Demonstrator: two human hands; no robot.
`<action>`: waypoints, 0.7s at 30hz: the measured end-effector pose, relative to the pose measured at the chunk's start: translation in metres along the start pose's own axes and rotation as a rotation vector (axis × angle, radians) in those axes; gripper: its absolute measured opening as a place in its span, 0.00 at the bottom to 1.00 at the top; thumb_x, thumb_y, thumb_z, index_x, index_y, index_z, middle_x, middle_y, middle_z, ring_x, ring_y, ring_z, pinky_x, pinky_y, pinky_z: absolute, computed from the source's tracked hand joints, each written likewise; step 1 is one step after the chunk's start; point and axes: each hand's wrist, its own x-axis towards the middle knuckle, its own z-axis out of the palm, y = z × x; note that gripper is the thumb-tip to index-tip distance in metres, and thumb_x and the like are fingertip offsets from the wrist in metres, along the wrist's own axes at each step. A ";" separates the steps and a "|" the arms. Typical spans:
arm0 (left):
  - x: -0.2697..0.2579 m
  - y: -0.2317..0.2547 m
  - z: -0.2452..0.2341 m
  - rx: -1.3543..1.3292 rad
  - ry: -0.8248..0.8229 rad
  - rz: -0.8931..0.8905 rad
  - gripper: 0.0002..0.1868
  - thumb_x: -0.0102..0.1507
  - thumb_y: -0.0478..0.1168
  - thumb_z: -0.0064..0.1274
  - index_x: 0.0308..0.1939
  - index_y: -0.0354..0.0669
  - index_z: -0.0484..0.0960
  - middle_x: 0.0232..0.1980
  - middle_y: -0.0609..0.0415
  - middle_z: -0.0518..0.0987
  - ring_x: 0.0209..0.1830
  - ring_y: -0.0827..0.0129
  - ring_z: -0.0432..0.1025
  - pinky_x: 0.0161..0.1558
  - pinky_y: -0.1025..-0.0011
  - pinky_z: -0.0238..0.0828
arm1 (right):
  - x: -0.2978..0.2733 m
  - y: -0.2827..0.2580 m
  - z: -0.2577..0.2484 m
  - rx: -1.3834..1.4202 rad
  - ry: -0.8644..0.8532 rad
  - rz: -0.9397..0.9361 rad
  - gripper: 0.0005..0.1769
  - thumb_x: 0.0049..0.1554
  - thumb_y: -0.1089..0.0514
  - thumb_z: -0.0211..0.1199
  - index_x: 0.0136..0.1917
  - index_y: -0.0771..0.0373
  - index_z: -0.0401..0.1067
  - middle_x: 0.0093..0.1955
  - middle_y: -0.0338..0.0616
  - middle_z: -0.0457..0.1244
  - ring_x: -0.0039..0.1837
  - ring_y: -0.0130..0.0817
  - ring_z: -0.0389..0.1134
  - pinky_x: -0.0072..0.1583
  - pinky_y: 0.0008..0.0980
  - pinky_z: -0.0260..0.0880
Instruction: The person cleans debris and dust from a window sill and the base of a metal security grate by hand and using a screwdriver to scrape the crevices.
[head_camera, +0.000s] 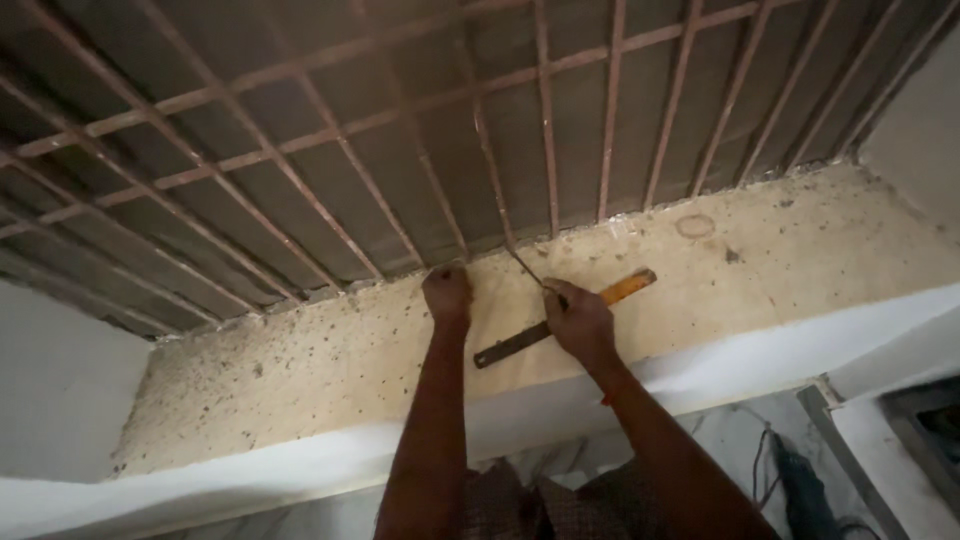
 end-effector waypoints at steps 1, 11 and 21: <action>0.010 -0.012 0.004 -0.047 -0.044 -0.057 0.15 0.66 0.38 0.49 0.26 0.35 0.79 0.19 0.54 0.71 0.16 0.67 0.63 0.21 0.62 0.58 | -0.001 -0.001 0.000 0.008 0.022 -0.018 0.16 0.59 0.48 0.62 0.57 0.54 0.79 0.46 0.55 0.72 0.49 0.54 0.74 0.51 0.46 0.75; 0.070 -0.063 0.049 -0.159 -0.080 -0.333 0.19 0.70 0.46 0.54 0.29 0.38 0.77 0.23 0.53 0.73 0.17 0.69 0.65 0.18 0.70 0.61 | 0.003 -0.004 -0.001 -0.019 -0.025 0.063 0.15 0.58 0.49 0.63 0.56 0.54 0.79 0.45 0.55 0.71 0.49 0.55 0.73 0.50 0.48 0.73; 0.044 -0.007 0.065 -0.760 0.153 -0.692 0.07 0.66 0.38 0.59 0.47 0.42 0.84 0.29 0.55 0.79 0.19 0.77 0.68 0.18 0.79 0.59 | 0.001 -0.010 -0.006 0.070 0.025 -0.007 0.15 0.59 0.49 0.62 0.56 0.57 0.78 0.45 0.55 0.71 0.49 0.54 0.74 0.50 0.46 0.74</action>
